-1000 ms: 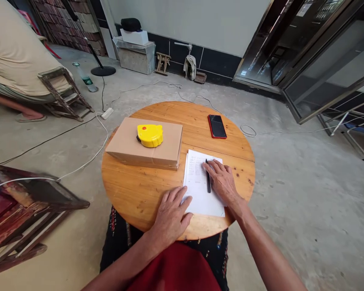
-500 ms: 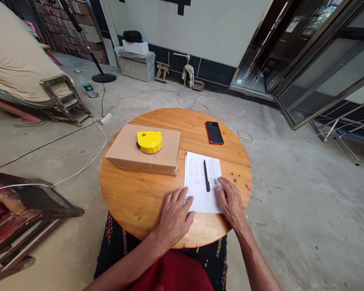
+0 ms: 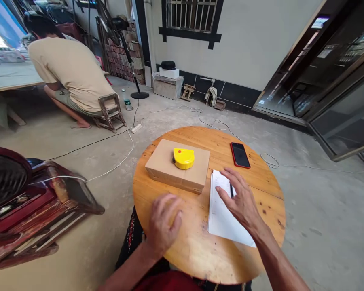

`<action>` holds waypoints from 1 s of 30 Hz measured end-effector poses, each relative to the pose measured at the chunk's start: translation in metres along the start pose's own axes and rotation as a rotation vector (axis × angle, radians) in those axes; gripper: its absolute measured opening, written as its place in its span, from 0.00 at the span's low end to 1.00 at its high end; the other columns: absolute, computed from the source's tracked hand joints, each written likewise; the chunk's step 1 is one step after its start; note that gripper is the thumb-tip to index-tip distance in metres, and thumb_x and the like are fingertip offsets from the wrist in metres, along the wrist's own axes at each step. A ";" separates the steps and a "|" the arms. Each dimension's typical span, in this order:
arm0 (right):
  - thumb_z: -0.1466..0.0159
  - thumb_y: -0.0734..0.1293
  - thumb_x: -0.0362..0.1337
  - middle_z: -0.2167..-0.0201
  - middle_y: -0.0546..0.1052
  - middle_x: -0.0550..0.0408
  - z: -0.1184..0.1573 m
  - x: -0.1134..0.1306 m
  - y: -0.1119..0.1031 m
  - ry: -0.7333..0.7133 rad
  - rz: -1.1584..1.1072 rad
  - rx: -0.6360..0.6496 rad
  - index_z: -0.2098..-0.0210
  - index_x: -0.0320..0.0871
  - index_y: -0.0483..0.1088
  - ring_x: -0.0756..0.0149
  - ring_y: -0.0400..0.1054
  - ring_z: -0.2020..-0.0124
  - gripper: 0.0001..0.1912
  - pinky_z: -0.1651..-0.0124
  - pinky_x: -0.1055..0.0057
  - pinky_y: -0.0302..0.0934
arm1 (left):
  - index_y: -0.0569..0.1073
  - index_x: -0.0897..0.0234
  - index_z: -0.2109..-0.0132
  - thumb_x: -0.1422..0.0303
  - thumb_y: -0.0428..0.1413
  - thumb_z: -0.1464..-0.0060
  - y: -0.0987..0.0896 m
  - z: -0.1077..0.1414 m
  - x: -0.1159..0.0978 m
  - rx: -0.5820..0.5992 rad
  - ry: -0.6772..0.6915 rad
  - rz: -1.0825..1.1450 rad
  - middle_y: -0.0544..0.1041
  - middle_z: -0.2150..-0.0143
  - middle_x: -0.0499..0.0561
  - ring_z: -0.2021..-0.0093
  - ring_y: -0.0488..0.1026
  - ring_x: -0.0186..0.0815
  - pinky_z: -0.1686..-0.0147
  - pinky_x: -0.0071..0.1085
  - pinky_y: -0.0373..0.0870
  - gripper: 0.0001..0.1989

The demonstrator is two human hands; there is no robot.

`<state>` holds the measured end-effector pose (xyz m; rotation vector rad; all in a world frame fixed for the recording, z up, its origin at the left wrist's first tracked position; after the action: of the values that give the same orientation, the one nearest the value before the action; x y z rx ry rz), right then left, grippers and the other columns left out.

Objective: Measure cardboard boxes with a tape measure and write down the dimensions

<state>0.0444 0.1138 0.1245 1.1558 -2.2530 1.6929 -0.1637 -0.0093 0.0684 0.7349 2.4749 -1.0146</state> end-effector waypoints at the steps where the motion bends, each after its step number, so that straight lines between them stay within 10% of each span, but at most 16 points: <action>1: 0.35 0.65 0.46 0.37 0.67 0.44 -0.019 0.017 0.006 -0.071 0.002 0.039 0.40 0.47 0.65 0.51 0.62 0.36 0.25 0.38 0.48 0.60 | 0.70 0.61 0.45 0.72 0.53 0.41 -0.012 -0.011 0.018 -0.054 -0.062 -0.026 0.72 0.48 0.57 0.46 0.69 0.43 0.44 0.44 0.66 0.17; 8: 0.47 0.74 0.49 0.39 0.69 0.38 -0.108 0.079 0.070 -0.196 0.156 0.308 0.35 0.42 0.59 0.39 0.63 0.39 0.44 0.41 0.45 0.58 | 0.65 0.64 0.37 0.60 0.56 0.42 -0.027 -0.086 0.121 -0.075 -0.659 0.315 0.63 0.34 0.61 0.34 0.61 0.47 0.36 0.43 0.59 0.28; 14: 0.47 0.73 0.48 0.48 0.77 0.47 -0.079 0.058 0.048 0.097 -0.360 0.129 0.43 0.45 0.68 0.50 0.72 0.50 0.33 0.49 0.55 0.66 | 0.71 0.65 0.40 0.57 0.52 0.41 0.000 -0.095 0.123 0.113 -0.712 0.634 0.77 0.45 0.57 0.46 0.74 0.46 0.48 0.39 0.72 0.26; 21: 0.38 0.64 0.48 0.52 0.77 0.51 0.020 0.005 -0.001 0.462 -1.149 -0.463 0.50 0.49 0.73 0.55 0.75 0.55 0.19 0.50 0.51 0.69 | 0.66 0.66 0.36 0.57 0.52 0.41 -0.026 -0.034 0.109 0.027 -0.723 0.526 0.73 0.39 0.57 0.40 0.69 0.48 0.41 0.40 0.67 0.29; 30: 0.36 0.63 0.48 0.52 0.80 0.52 0.084 0.010 0.028 0.673 -1.363 -0.452 0.51 0.51 0.74 0.52 0.77 0.56 0.17 0.53 0.48 0.73 | 0.61 0.63 0.37 0.59 0.58 0.45 -0.023 0.054 0.091 -0.014 -0.761 0.542 0.70 0.39 0.60 0.37 0.67 0.48 0.38 0.45 0.64 0.31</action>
<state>0.0498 0.0393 0.0754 1.2175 -0.8662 0.7315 -0.2427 -0.0324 -0.0018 0.7682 1.5199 -0.8483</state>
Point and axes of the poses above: each hand's wrist, its own z-axis away from the middle knuckle, its own y-axis out of the palm, x = y × z, the point moved 6 cm from there along -z, towards the middle knuckle
